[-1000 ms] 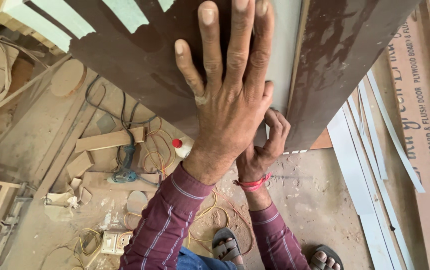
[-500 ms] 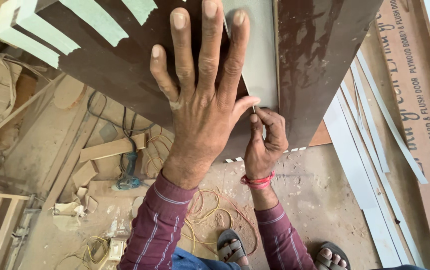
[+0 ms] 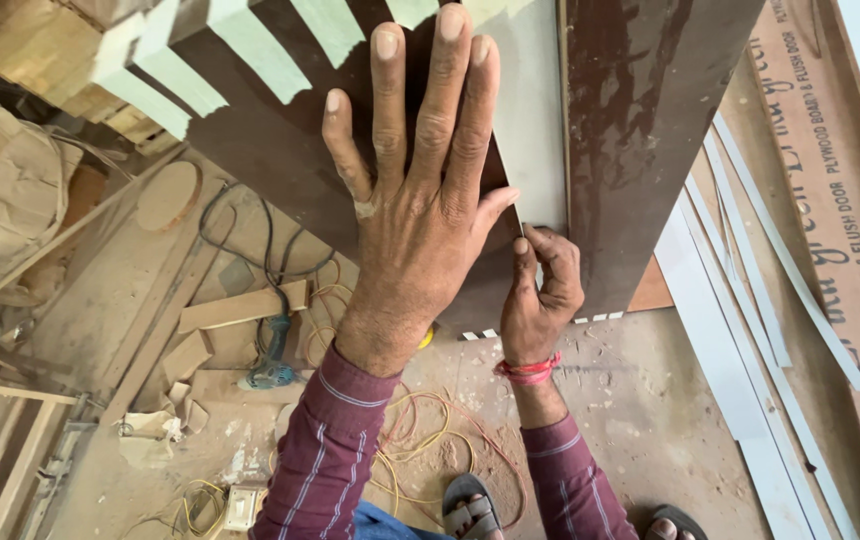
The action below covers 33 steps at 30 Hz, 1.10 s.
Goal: The person applies a white edge banding strip to the edge of a wooden board. They align the strip, press it into place, and then apply glue along the strip using a bottle and a small stick to spread it evenly.
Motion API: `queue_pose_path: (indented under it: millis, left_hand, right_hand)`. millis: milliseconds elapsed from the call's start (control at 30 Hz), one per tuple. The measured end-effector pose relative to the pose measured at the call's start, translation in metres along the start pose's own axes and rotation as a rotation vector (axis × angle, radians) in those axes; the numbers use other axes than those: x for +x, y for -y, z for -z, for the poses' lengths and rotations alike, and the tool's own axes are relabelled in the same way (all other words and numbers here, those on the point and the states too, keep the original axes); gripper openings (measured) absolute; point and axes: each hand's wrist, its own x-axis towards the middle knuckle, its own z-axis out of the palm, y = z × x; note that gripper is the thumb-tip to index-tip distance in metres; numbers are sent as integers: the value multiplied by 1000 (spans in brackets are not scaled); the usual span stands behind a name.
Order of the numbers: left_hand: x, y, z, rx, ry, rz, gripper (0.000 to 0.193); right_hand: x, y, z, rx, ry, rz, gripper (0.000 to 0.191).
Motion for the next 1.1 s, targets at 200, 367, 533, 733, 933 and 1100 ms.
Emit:
queue_pose_path:
  millis: [200, 367, 533, 733, 933, 1100]
  left_hand:
    - [5, 6, 15, 23, 59, 51, 115]
    - [8, 7, 17, 1, -29, 38, 110]
    - [12, 6, 21, 22, 41, 54, 109]
    - [19, 5, 34, 58, 170, 118, 105]
    - [25, 9, 33, 107, 158, 154, 107]
    - [19, 11, 30, 103, 161, 140, 108]
  right_hand:
    - [-1, 0, 0, 62, 9, -26, 13]
    - [0, 0, 1, 74, 13, -33, 14]
    - [1, -2, 3, 48, 19, -39, 13]
    - [0, -6, 2, 40, 23, -11, 12]
    - [0, -8, 2, -1, 14, -5, 10]
    - [0, -7, 1, -49, 10, 23, 11]
